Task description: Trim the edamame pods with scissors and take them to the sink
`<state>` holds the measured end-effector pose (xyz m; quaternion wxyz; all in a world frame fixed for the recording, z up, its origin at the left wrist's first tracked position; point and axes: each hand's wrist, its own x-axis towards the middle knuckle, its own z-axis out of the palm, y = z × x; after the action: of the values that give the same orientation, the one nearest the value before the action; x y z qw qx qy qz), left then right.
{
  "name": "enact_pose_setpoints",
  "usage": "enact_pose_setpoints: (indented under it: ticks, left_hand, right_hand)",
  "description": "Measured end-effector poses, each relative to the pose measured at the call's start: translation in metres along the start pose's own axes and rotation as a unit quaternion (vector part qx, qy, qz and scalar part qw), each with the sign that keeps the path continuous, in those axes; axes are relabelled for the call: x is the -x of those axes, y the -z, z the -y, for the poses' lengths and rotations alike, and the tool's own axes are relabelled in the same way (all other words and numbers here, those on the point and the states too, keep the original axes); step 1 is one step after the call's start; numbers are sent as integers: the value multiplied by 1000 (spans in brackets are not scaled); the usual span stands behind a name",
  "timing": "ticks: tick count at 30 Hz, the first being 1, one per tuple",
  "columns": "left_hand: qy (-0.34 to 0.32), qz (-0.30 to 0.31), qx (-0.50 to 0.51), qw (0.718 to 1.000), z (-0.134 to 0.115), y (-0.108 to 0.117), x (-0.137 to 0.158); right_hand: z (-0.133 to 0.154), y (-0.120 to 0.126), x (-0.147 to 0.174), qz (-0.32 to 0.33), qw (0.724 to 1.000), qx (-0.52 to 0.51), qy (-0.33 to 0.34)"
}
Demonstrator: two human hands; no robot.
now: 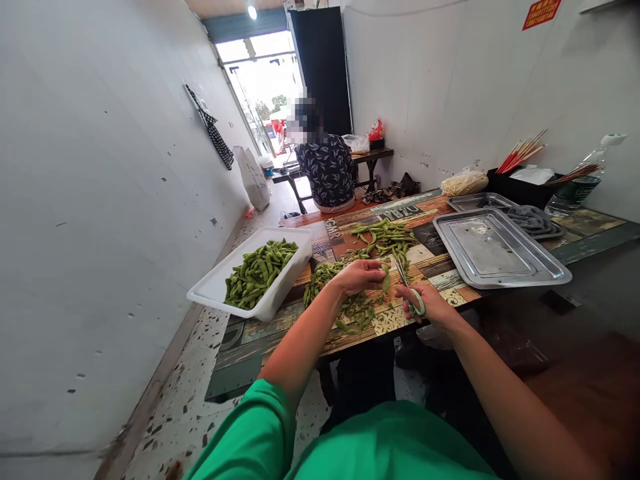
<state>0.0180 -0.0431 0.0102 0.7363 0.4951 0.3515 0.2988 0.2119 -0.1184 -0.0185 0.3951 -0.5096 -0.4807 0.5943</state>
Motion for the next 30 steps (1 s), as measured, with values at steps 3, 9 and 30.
enact_pose_setpoints:
  ticks: [3,9,30]
  left_hand:
    - [-54,-78,81,992,4,-9,-1]
    - [-99,-187,106,972,13,-20,-2]
    - [-14,-199,220,955,15,-16,24]
  right_hand:
    - [-3,-7,7,6,999,-41,-5]
    - [0,-16,15,18,997,-73,9]
    - [-10,-22,-5,-36,999,-15,7]
